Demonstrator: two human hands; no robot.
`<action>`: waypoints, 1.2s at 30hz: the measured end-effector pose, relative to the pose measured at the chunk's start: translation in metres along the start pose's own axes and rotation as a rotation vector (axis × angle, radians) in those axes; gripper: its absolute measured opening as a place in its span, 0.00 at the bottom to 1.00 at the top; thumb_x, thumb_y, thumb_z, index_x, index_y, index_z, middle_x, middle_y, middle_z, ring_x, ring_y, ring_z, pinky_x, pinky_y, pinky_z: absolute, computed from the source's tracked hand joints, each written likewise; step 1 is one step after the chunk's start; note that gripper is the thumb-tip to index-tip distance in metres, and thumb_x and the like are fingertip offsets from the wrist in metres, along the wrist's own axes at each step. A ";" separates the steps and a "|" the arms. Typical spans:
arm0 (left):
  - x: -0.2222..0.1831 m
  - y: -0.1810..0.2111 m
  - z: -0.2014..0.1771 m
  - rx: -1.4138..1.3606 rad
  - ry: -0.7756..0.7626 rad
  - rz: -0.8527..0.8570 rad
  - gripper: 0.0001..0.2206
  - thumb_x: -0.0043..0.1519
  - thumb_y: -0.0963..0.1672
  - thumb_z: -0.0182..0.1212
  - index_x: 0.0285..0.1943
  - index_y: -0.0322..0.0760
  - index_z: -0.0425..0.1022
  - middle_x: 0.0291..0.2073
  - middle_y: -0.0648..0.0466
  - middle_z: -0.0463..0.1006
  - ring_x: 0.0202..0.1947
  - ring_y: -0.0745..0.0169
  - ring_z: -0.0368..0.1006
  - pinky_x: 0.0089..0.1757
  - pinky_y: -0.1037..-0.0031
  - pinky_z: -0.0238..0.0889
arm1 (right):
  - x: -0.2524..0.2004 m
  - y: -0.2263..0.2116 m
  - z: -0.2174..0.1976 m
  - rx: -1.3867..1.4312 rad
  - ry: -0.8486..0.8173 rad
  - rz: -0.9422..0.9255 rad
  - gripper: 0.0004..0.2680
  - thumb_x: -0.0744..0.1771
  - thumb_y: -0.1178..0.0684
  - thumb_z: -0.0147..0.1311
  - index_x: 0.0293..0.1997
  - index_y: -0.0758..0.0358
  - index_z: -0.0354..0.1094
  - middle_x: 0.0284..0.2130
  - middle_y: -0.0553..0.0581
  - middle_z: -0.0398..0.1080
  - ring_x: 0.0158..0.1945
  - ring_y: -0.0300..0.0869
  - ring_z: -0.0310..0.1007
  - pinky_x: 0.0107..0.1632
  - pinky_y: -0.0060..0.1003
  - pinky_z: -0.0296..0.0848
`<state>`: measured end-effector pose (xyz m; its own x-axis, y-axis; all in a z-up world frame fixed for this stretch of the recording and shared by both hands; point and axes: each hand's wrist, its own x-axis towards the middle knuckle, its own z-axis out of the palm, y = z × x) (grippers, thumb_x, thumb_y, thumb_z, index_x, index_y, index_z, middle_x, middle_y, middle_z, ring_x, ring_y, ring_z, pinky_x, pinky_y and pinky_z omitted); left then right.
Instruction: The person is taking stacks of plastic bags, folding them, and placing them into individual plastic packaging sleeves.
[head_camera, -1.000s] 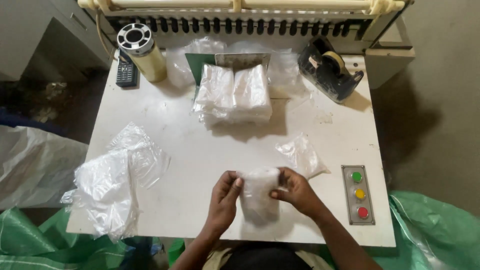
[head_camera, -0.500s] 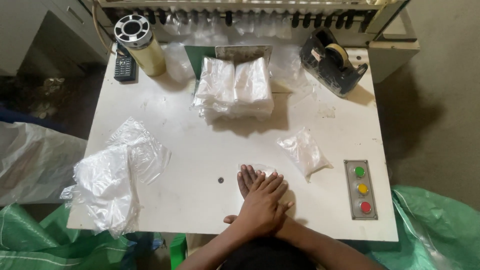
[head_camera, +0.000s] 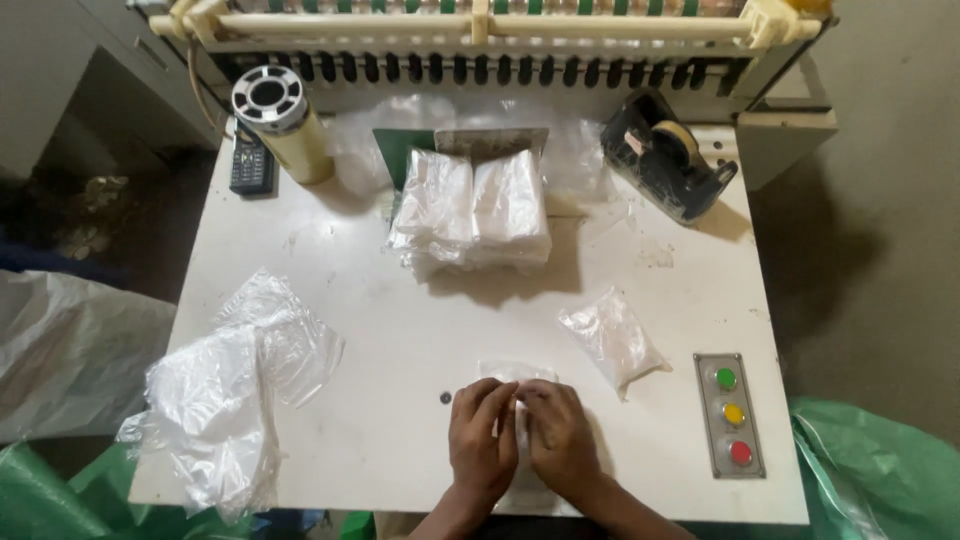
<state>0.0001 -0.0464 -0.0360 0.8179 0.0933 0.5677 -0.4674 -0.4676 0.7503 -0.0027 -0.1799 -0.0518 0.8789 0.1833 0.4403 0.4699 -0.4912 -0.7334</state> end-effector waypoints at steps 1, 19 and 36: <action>0.001 -0.008 -0.003 0.120 -0.136 -0.011 0.10 0.65 0.42 0.60 0.53 0.32 0.79 0.46 0.45 0.75 0.43 0.49 0.71 0.44 0.64 0.68 | 0.000 0.006 -0.008 -0.088 -0.068 0.181 0.13 0.68 0.51 0.53 0.58 0.61 0.70 0.50 0.57 0.72 0.48 0.48 0.74 0.50 0.41 0.74; -0.036 -0.041 -0.011 0.233 -0.671 -0.025 0.07 0.61 0.46 0.68 0.34 0.42 0.80 0.32 0.55 0.75 0.34 0.52 0.65 0.39 0.63 0.58 | 0.001 0.034 -0.052 -0.146 -0.614 0.275 0.07 0.65 0.45 0.61 0.39 0.54 0.77 0.38 0.49 0.68 0.44 0.42 0.68 0.47 0.38 0.68; 0.022 -0.031 -0.076 -0.315 -0.191 -0.762 0.10 0.50 0.43 0.77 0.23 0.28 0.84 0.15 0.52 0.78 0.22 0.64 0.69 0.28 0.75 0.61 | 0.173 0.166 -0.217 -0.198 0.309 0.259 0.12 0.74 0.45 0.42 0.49 0.59 0.71 0.36 0.55 0.76 0.19 0.32 0.61 0.18 0.26 0.58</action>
<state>0.0071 0.0371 -0.0216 0.9767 0.1205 -0.1774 0.1864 -0.0675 0.9802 0.2095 -0.4144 0.0145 0.8856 -0.2158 0.4113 0.1862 -0.6462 -0.7401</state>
